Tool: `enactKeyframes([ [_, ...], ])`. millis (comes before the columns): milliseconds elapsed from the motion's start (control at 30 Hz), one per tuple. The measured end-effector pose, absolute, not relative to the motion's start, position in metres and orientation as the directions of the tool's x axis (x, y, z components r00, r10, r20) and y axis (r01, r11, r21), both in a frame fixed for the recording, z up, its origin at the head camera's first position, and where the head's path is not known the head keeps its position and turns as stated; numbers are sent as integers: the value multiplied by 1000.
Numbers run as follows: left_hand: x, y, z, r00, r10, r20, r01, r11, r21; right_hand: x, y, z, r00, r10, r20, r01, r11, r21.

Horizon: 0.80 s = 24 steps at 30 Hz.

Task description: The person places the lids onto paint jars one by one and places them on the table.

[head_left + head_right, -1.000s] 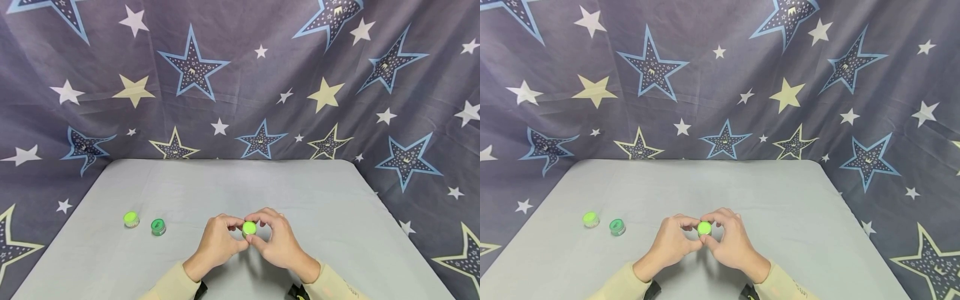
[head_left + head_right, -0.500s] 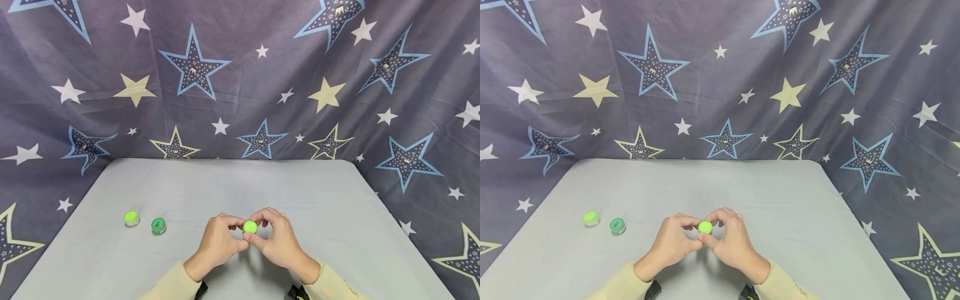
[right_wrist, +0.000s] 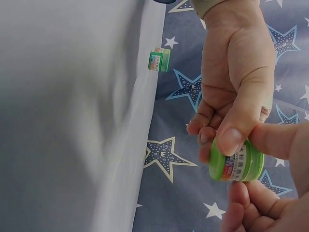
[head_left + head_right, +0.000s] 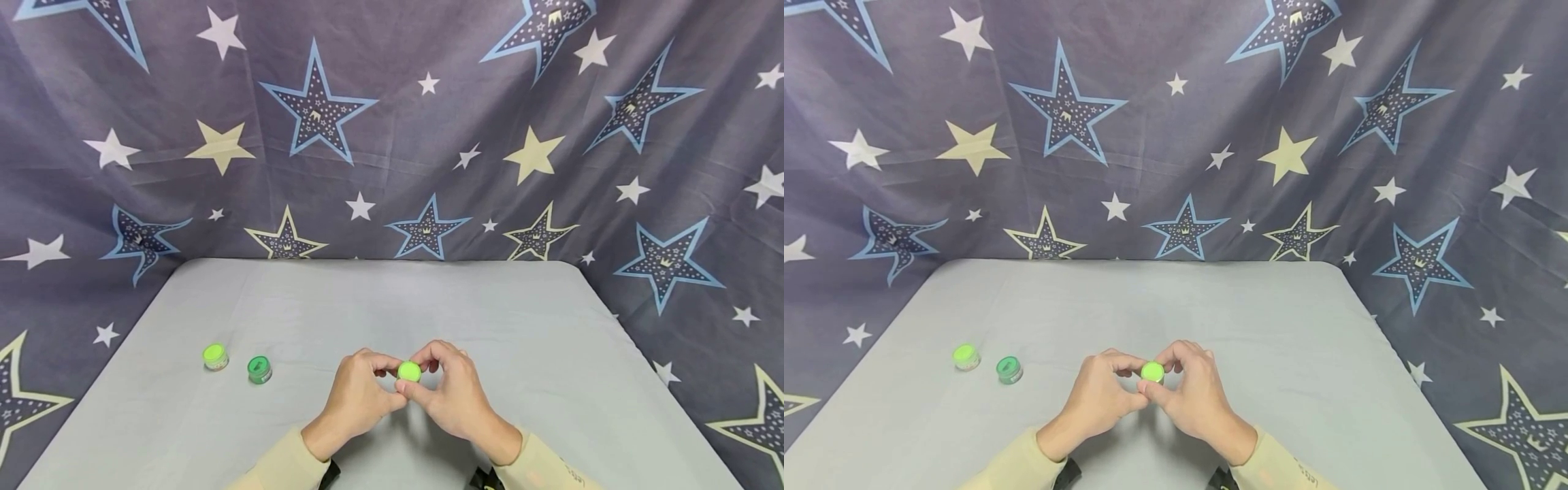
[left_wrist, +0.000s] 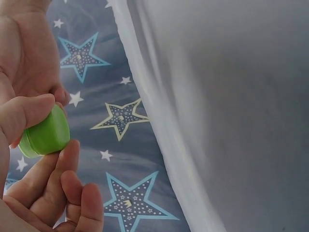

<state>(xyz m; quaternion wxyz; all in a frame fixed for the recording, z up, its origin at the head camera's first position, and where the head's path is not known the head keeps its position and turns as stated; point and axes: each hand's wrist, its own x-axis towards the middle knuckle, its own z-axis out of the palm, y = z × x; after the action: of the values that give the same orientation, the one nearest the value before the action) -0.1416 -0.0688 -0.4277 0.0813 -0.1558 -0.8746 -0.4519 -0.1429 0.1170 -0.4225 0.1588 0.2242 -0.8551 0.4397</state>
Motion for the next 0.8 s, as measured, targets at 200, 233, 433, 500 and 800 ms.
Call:
enactKeyframes([
  [200, -140, -68, -427, -934, 196, 298, 357, 553, 753, -142, 117, -422, -861, -233, 452, -503, 521, -689],
  [233, -140, -68, -427, -933, 197, 300, 358, 554, 751, -142, 117, -422, -861, -232, 452, -503, 523, -689],
  [433, -141, -68, -427, -936, 196, 294, 353, 552, 756, -143, 116, -424, -833, -245, 497, -546, 511, -663],
  [500, -141, -68, -427, -937, 195, 291, 350, 548, 760, -144, 116, -424, -819, -253, 516, -566, 505, -652],
  [800, -142, -71, -427, -936, 197, 291, 351, 554, 755, -144, 116, -422, -804, -263, 533, -584, 516, -626],
])
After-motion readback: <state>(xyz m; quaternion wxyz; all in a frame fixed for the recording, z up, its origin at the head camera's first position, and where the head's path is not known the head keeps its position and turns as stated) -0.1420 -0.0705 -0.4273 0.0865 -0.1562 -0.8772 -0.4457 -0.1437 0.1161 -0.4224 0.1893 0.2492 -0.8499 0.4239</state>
